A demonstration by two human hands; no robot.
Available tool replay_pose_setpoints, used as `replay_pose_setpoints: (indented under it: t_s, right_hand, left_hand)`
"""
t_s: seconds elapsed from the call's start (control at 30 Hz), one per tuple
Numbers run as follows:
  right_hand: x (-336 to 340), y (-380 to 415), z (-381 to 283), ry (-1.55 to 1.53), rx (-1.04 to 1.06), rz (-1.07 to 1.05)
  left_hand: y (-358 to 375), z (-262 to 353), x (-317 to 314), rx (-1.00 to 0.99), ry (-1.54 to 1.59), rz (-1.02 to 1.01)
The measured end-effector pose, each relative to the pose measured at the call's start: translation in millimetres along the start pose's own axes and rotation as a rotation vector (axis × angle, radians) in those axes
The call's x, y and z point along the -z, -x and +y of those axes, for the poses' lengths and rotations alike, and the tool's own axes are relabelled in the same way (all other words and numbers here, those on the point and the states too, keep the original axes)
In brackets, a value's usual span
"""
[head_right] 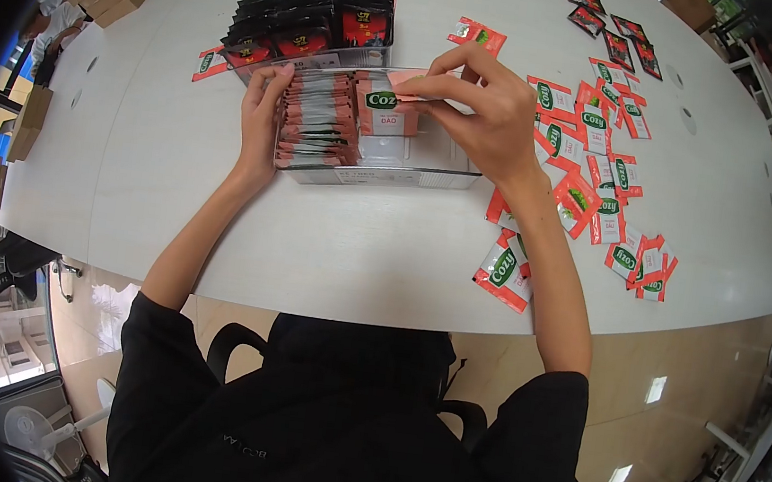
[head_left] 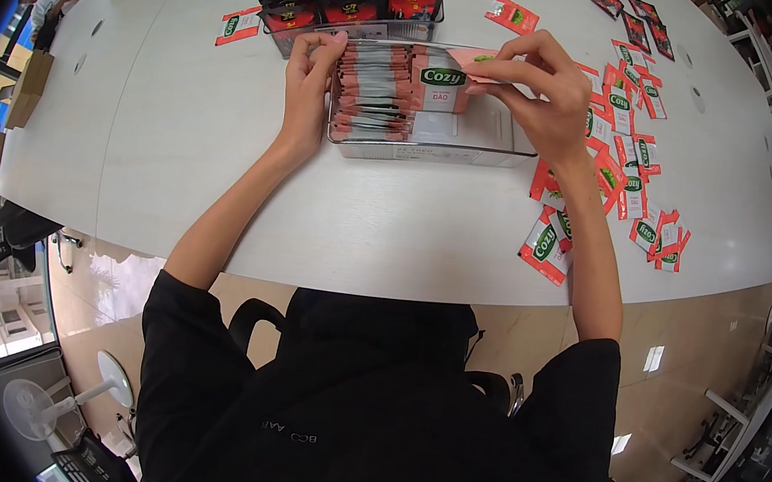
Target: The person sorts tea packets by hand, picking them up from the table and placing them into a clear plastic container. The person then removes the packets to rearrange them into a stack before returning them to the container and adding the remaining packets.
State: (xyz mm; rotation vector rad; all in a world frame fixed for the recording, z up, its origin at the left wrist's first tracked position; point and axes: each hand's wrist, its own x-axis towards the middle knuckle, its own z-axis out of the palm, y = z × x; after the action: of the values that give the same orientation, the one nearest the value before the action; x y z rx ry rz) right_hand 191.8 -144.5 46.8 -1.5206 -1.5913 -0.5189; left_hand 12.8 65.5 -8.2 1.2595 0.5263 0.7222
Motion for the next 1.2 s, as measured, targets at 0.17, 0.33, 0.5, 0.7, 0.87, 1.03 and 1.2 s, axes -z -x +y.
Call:
replay_pose_setpoints:
  t_s: [0.17, 0.33, 0.5, 0.7, 0.87, 1.03, 1.2]
  right_hand:
    - [1, 1, -4, -0.071, 0.022, 0.099]
    - [-4, -4, -13, -0.101, -0.183, -0.066]
    - [4, -5, -5, -0.038, -0.181, 0.021]
    - [61, 14, 62, 0.298, -0.462, 0.195]
    - [113, 81, 122, 0.48, -0.633, 0.174]
    - [174, 119, 127, 0.655, -0.772, 0.253]
    - [231, 166, 130, 1.041, -1.241, 0.217]
  left_hand:
    - [-1, -3, 1, 0.021, 0.009, -0.005]
    - [1, 1, -2, -0.006, 0.017, 0.0]
    - [-2, -3, 0, -0.015, 0.014, -0.004]
    - [-1, -3, -2, -0.05, 0.004, -0.004]
    - [-2, -3, -2, -0.051, -0.004, 0.007]
    - [-3, -4, 0, -0.041, -0.046, 0.039]
    - [-1, -2, 4, -0.019, -0.047, 0.005]
